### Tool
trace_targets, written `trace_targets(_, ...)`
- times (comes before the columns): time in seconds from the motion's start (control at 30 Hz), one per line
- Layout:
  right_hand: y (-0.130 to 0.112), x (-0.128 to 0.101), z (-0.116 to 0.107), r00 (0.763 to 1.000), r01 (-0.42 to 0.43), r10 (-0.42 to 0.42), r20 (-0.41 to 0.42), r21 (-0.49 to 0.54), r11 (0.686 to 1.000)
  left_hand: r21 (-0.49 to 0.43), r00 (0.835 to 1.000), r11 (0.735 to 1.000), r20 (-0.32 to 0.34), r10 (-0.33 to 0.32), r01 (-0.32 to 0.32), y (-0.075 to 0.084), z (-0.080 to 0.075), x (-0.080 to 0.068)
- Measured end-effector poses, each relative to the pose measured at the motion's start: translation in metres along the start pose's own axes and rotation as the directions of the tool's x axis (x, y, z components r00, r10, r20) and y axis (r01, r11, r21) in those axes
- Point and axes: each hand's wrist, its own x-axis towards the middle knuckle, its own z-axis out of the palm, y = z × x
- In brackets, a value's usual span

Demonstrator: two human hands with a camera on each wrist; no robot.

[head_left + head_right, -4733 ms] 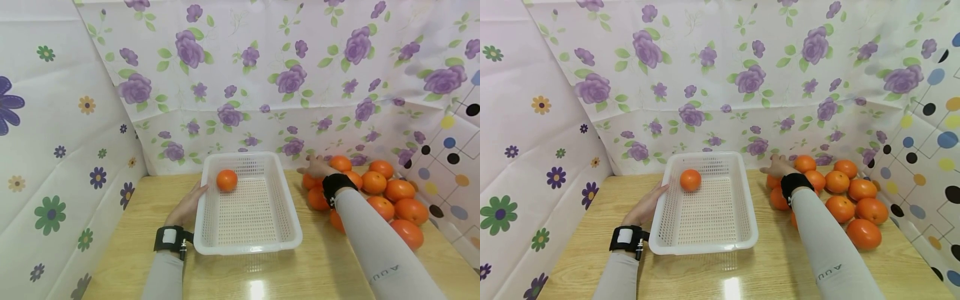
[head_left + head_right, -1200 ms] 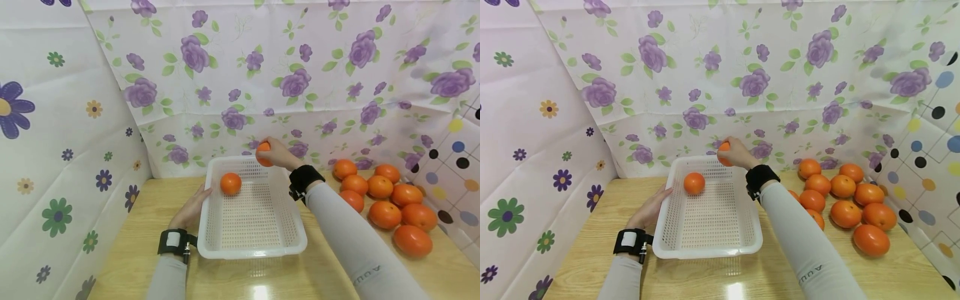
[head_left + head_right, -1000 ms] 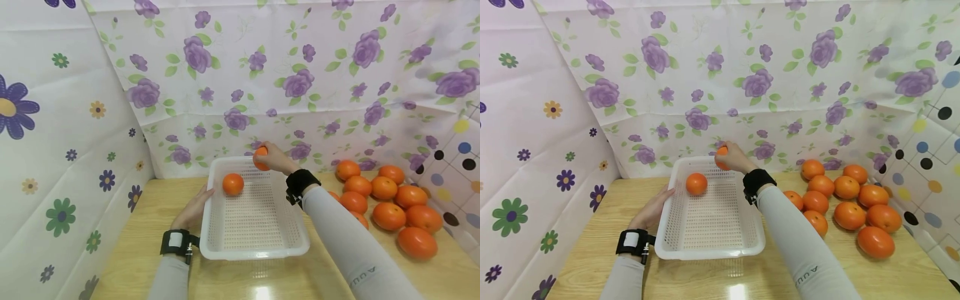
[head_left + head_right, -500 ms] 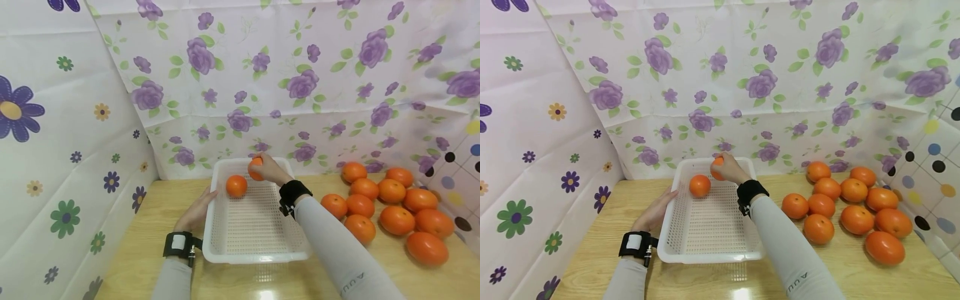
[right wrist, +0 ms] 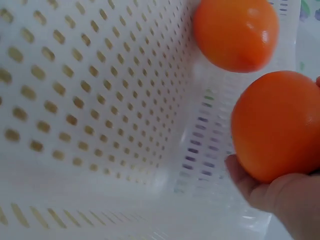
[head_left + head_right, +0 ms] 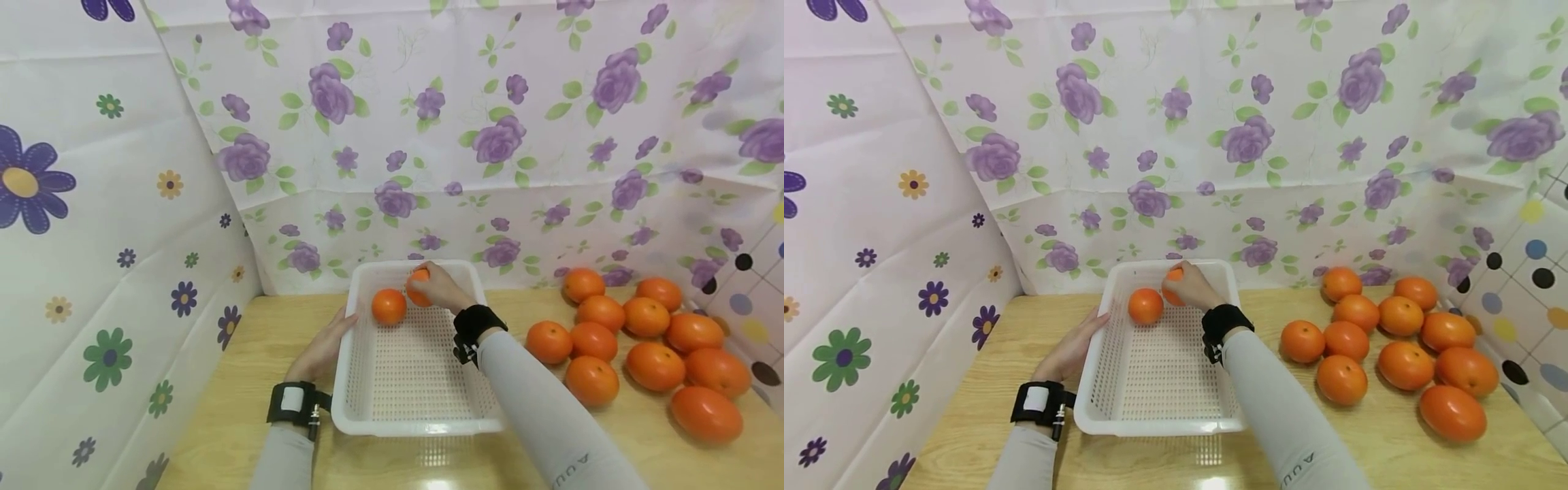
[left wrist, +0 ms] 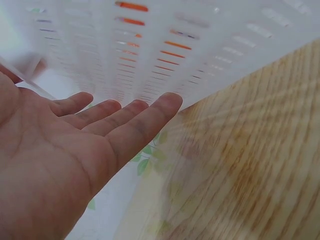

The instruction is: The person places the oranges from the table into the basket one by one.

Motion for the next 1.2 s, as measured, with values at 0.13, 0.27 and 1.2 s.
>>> trace_targets(0.13,0.006,0.001,0.005,1.000,-0.003,0.002,-0.002,-0.052,0.999,-0.023,1.000,1.000,0.011,-0.006,0.006,-0.002,0.001,0.000)
trace_targets(0.27,0.007,0.000,0.006,1.000,-0.007,0.009,0.022,-0.128,0.992,-0.046,1.000,0.999,0.016,-0.007,0.007,-0.003,0.002,0.002)
trace_targets(1.2,0.020,0.000,0.037,0.998,-0.069,0.058,-0.038,-0.465,0.883,0.000,0.999,1.000,-0.048,-0.017,0.017,0.000,0.007,-0.002)
